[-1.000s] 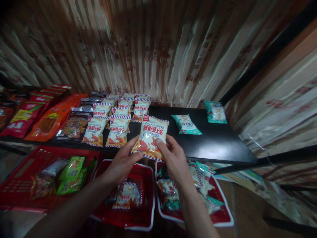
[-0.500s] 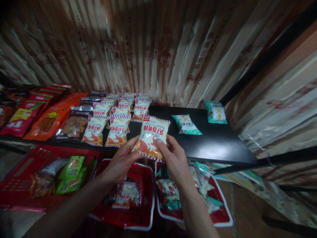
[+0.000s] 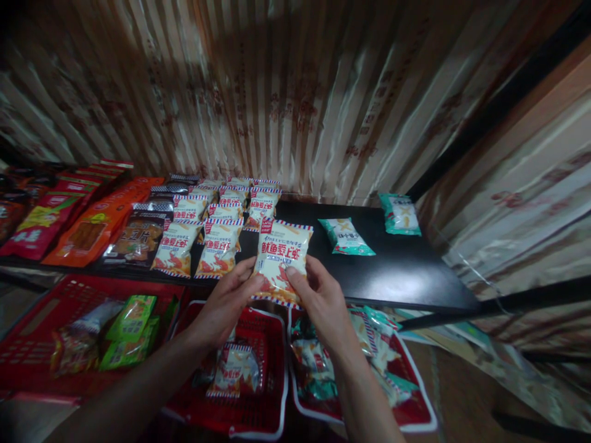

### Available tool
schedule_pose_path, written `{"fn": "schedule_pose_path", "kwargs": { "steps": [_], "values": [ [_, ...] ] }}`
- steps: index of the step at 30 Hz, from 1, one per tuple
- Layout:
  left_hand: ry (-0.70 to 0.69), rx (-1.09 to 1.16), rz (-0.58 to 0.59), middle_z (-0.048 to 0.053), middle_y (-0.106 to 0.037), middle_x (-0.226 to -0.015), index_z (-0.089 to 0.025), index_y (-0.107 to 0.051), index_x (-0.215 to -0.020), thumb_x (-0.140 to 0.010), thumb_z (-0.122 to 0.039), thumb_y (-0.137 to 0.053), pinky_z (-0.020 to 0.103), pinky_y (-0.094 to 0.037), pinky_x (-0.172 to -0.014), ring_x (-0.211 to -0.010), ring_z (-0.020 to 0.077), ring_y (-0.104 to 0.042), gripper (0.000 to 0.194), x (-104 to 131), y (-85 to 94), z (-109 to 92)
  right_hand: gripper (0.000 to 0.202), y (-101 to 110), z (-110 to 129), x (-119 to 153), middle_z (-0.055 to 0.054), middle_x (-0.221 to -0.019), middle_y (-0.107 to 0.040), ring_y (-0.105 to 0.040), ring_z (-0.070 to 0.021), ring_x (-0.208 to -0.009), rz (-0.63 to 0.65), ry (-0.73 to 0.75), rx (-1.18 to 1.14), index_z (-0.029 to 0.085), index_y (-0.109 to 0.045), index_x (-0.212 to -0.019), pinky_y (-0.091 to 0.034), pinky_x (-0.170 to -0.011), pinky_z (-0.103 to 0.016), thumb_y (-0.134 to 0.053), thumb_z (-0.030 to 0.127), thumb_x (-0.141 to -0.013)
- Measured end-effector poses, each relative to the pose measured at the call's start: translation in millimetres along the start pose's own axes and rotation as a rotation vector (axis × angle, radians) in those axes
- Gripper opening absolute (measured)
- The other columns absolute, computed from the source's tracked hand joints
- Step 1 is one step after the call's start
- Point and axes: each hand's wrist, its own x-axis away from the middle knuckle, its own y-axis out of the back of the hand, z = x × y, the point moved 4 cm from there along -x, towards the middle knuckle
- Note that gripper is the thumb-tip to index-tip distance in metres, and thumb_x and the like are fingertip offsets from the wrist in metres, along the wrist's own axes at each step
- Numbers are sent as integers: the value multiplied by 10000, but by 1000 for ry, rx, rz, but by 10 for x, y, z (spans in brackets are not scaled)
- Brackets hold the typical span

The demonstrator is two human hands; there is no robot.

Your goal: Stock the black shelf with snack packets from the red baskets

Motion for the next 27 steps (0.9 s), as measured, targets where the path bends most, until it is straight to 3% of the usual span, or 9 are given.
{"fn": "schedule_pose_path", "kwargs": {
  "steps": [14,27],
  "values": [
    [-30,-29,-29,111,-658,-1144,-195,-565,-1124,-757,-269,-647,425,-442,-961,-1106,262,-589,383,14,-6,-32,407,-60,56,31,-56,-1123,-681,-631,-250,-1005,27,5,-30,242,-622,-1095,-496,-899,-398,-667,467,-759],
    [-41,-73,-13,96,-652,-1169,-202,-562,-1114,-757,-215,-628,415,-419,-996,-1103,242,-594,364,9,-30,-30,396,-28,28,27,-37,-1108,-687,-635,-256,-1002,-11,-28,-73,253,-650,-1099,-541,-791,-359,-644,480,-775]
  ]
}}
